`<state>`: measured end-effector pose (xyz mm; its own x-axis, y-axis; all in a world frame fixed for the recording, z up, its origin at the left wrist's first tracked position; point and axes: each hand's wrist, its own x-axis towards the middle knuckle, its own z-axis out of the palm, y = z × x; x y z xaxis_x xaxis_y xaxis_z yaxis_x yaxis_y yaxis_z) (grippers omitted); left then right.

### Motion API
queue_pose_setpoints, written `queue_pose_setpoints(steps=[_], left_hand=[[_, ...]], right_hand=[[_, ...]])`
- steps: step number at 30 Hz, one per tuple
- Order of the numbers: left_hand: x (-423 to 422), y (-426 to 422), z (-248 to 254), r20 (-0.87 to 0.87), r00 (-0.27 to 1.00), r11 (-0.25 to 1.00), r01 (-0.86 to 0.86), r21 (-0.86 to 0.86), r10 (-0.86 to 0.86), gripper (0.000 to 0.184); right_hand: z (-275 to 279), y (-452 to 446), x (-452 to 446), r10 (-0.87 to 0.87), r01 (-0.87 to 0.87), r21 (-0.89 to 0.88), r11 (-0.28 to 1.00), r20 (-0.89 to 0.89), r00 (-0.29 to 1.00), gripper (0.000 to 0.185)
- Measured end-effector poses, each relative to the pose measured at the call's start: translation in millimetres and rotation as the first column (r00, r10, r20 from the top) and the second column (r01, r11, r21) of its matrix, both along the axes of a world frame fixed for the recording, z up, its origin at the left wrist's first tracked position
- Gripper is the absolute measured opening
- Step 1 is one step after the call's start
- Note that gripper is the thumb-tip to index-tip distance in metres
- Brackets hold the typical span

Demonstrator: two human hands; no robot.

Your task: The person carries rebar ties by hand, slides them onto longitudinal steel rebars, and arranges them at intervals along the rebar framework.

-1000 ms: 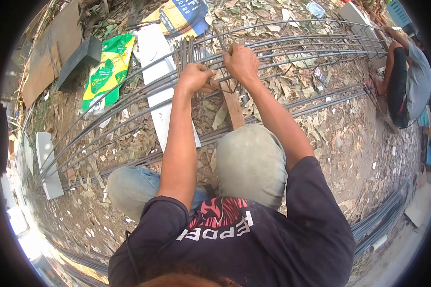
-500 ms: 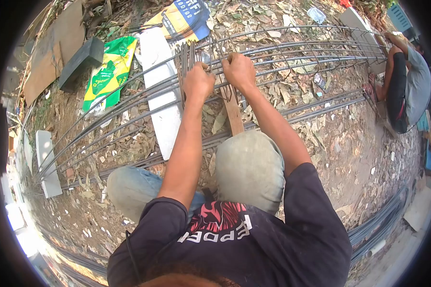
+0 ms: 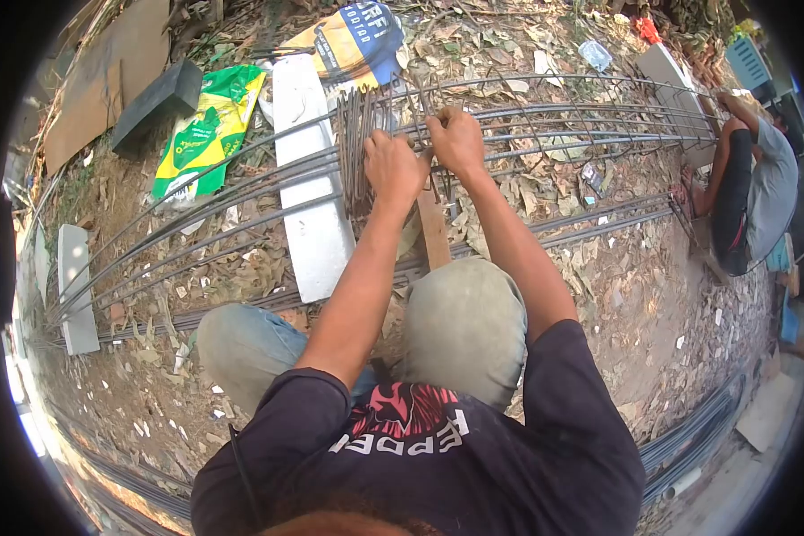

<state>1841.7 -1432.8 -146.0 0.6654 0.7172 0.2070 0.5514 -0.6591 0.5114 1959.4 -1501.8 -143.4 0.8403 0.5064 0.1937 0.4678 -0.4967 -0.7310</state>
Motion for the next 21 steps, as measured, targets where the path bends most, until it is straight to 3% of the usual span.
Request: queue_pose_setpoints(steps=[4,10,13,16,21], left_hand=[[2.7,-2.5,-4.7,0.049,0.999,0.999,0.003,-0.051,0.0,0.03],[0.6,-3.9,-0.2,0.404,0.914,0.999,-0.037,-0.026,0.044,0.021],[0.6,-1.2,15.3,0.31,0.945,0.921,0.025,-0.388,0.106,0.028],[-0.3,-3.9,17.3,0.393,0.911,0.957,-0.002,-0.289,0.12,0.029],[-0.9,-11.0,11.7,0.437,0.883,0.919,0.02,-0.395,0.169,0.028]], right_hand=[[0.7,6.3,-1.8,0.013,-0.013,-0.079,0.997,-0.01,1.0,0.032],[2.4,5.3,-3.4,-0.005,0.003,-0.052,0.999,-0.045,0.999,0.036],[6.7,5.1,-5.0,-0.001,-0.003,-0.05,0.999,-0.082,0.997,0.036],[-12.0,8.8,5.1,-0.008,0.008,-0.013,1.0,-0.048,0.999,0.037],[-18.3,6.3,0.8,-0.038,0.042,0.027,0.999,-0.134,0.99,0.038]])
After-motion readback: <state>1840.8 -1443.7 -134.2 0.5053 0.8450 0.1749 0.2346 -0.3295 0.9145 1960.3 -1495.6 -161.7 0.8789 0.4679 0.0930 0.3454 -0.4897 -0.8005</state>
